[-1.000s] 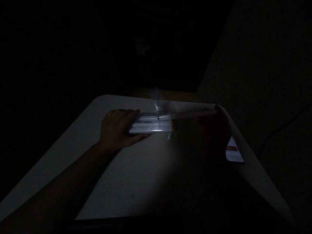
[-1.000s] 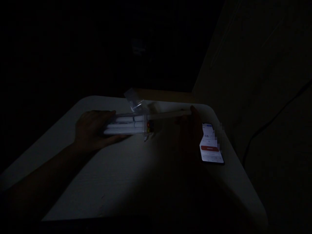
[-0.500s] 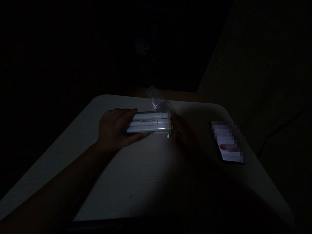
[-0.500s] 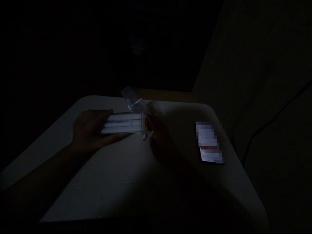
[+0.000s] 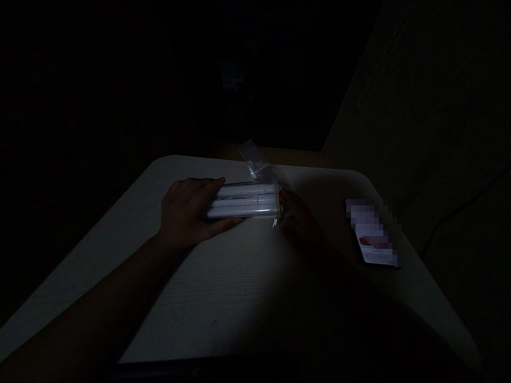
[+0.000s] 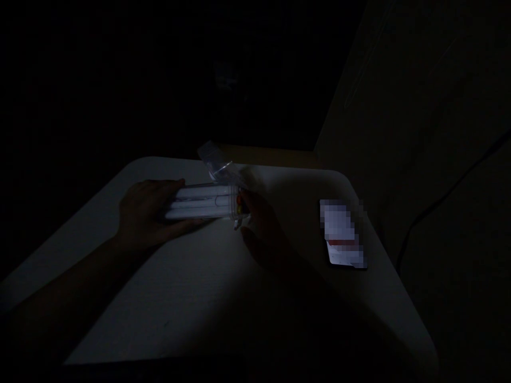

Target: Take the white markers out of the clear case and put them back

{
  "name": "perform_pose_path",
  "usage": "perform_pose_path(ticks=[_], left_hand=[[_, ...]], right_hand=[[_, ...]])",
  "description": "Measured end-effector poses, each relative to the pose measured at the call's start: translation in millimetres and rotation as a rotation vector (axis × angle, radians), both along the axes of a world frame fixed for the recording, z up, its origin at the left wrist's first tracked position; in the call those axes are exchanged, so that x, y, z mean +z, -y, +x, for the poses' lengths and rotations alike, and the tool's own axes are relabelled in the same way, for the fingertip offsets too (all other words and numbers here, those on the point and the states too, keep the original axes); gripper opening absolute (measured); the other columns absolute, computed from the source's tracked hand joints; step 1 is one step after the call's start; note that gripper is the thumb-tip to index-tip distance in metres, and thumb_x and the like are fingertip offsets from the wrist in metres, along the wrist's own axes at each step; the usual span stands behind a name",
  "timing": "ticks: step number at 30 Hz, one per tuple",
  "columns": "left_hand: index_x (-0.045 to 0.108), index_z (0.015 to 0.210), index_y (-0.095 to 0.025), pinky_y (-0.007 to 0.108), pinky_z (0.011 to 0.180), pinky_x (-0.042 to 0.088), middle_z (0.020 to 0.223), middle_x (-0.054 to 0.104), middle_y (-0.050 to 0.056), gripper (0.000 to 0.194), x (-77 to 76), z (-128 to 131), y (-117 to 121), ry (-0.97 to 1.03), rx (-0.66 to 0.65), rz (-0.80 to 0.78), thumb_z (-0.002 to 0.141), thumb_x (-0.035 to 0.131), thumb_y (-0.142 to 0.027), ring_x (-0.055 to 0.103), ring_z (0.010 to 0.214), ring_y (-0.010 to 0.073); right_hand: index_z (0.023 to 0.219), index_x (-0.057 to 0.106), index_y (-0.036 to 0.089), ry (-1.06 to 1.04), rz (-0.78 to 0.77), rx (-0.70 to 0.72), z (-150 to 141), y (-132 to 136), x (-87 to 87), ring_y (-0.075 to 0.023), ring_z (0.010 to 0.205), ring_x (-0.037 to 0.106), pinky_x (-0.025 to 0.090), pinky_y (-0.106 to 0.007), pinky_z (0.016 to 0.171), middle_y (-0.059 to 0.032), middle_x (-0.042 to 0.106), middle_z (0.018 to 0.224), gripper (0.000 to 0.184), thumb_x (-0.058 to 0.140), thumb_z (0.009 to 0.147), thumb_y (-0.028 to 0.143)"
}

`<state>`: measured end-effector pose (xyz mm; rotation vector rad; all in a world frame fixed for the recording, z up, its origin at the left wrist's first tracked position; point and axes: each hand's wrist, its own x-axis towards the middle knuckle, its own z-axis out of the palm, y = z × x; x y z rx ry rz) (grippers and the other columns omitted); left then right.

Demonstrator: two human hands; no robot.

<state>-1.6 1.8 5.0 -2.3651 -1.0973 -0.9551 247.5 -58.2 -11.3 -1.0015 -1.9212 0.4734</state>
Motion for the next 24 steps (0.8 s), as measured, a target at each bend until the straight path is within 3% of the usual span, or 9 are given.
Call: perform_pose_path(ticks=[4, 8, 11, 13, 16, 18, 21, 24], left_hand=[[0.041, 0.123, -0.018, 0.042, 0.083, 0.041, 0.109, 0.058, 0.010, 0.073, -0.4, -0.3, 1.0, -0.005, 0.006, -0.043, 0.065, 0.062, -0.058, 0.054, 0.097, 0.0265], [0.042, 0.120, -0.018, 0.040, 0.082, 0.042, 0.107, 0.059, 0.009, 0.073, -1.1, 2.2, 1.3, 0.027, -0.036, 0.026, 0.063, 0.064, -0.057, 0.055, 0.093, 0.0245], [0.042, 0.120, -0.017, 0.037, 0.080, 0.043, 0.106, 0.059, 0.009, 0.072, -0.8, 6.8, 4.5, 0.088, -0.063, 0.007, 0.063, 0.065, -0.055, 0.055, 0.093, 0.0236], [0.041, 0.120, -0.018, 0.036, 0.078, 0.044, 0.107, 0.058, 0.009, 0.072, -0.4, 10.0, 8.3, 0.136, -0.082, -0.041, 0.063, 0.066, -0.055, 0.055, 0.093, 0.0238], [0.040, 0.121, -0.021, 0.035, 0.076, 0.045, 0.111, 0.056, 0.009, 0.070, -0.4, 13.5, 13.7, 0.212, -0.129, -0.160, 0.065, 0.063, -0.055, 0.055, 0.094, 0.0236], [0.040, 0.121, -0.021, 0.036, 0.078, 0.045, 0.113, 0.053, 0.009, 0.067, -1.9, 15.0, 15.7, 0.280, -0.151, -0.273, 0.067, 0.061, -0.055, 0.053, 0.098, 0.0245], [0.036, 0.124, -0.020, 0.037, 0.082, 0.044, 0.117, 0.049, 0.010, 0.065, -5.9, 16.4, 15.2, 0.403, -0.249, -0.442, 0.071, 0.057, -0.054, 0.051, 0.102, 0.0247], [0.030, 0.127, -0.019, 0.039, 0.086, 0.042, 0.119, 0.045, 0.012, 0.061, -9.7, 17.0, 13.1, 0.479, -0.348, -0.587, 0.078, 0.049, -0.050, 0.048, 0.105, 0.0247]], right_hand=[[0.138, 0.025, 0.026, -0.221, -0.169, 0.023, -4.2, 1.0, 0.1, -0.0192, 0.132, 0.027, 0.027, -0.040, 0.108, -0.0037, 0.027, 0.145, 0.061, 0.043, 0.084, 0.048], [0.131, 0.038, 0.028, -0.523, -0.341, -0.054, -6.6, -9.5, -5.2, -0.0194, 0.131, 0.031, 0.025, -0.041, 0.109, -0.0013, 0.035, 0.142, 0.062, 0.050, 0.077, 0.055], [0.117, 0.053, 0.026, -0.694, -0.471, -0.031, -10.6, -19.5, -2.4, -0.0243, 0.114, 0.051, 0.043, -0.043, 0.096, -0.0047, 0.054, 0.126, 0.060, 0.052, 0.070, 0.063], [0.107, 0.058, 0.024, -0.715, -0.532, -0.007, -14.4, -21.8, 5.3, -0.0226, 0.093, 0.063, 0.053, -0.039, 0.078, -0.0056, 0.064, 0.108, 0.049, 0.046, 0.075, 0.059], [0.095, 0.064, 0.024, -0.671, -0.492, -0.063, -17.0, -19.8, 22.2, -0.0197, 0.076, 0.067, 0.056, -0.035, 0.063, -0.0041, 0.069, 0.092, 0.035, 0.043, 0.081, 0.048], [0.092, 0.065, 0.025, -0.614, -0.396, -0.107, -14.8, -18.9, 34.6, -0.0207, 0.084, 0.066, 0.056, -0.036, 0.071, -0.0024, 0.069, 0.095, 0.028, 0.059, 0.072, 0.043], [0.091, 0.067, 0.025, -0.507, -0.277, -0.124, -10.2, -21.9, 52.6, -0.0231, 0.094, 0.063, 0.051, -0.040, 0.085, -0.0015, 0.068, 0.097, 0.038, 0.074, 0.056, 0.039], [0.097, 0.064, 0.022, -0.517, -0.286, -0.037, -12.4, -29.7, 66.2, -0.0214, 0.094, 0.064, 0.052, -0.041, 0.083, -0.0042, 0.068, 0.099, 0.034, 0.052, 0.077, 0.047]])
